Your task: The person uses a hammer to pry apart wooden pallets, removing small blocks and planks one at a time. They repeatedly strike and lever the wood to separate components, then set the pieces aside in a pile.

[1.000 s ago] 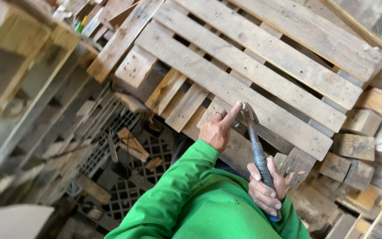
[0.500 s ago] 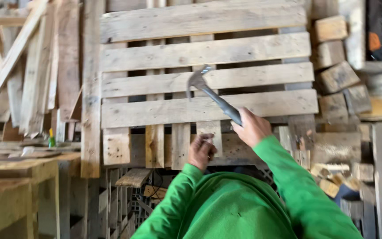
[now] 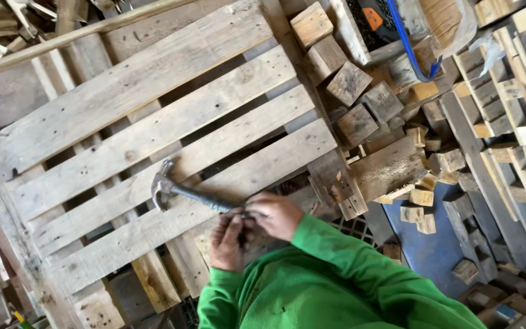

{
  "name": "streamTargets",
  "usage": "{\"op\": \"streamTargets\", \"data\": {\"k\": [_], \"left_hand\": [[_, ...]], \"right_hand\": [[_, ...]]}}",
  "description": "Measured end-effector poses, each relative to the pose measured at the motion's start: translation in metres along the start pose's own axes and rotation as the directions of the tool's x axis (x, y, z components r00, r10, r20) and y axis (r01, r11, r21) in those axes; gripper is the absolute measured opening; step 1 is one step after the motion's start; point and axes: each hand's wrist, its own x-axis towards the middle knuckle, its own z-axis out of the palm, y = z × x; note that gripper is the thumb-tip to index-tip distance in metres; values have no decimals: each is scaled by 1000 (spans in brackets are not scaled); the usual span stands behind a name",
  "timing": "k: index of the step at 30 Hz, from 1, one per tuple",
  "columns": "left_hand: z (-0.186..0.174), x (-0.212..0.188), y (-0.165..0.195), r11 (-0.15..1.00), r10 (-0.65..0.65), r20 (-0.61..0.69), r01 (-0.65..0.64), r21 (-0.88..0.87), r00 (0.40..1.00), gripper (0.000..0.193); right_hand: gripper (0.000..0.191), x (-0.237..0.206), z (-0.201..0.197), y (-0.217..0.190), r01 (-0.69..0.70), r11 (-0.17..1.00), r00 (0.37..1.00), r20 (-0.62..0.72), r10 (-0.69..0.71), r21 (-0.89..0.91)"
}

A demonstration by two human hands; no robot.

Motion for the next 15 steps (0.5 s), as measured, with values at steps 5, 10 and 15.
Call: {"op": "streamTargets", "data": {"k": [5, 10, 15], "left_hand": [[78, 41, -32, 980, -60, 40, 51, 194, 997, 24], [124, 69, -53, 970, -174, 172, 139, 198, 970, 19], [138, 77, -70, 957, -175, 106, 144, 253, 979, 16]], "right_hand": [[20, -2, -109, 91, -201, 974, 876, -464, 128, -109], [92, -6, -191, 148, -655, 587, 734, -586, 343, -475], [111, 4, -187, 165, -724, 651, 657, -518, 548, -229]]}}
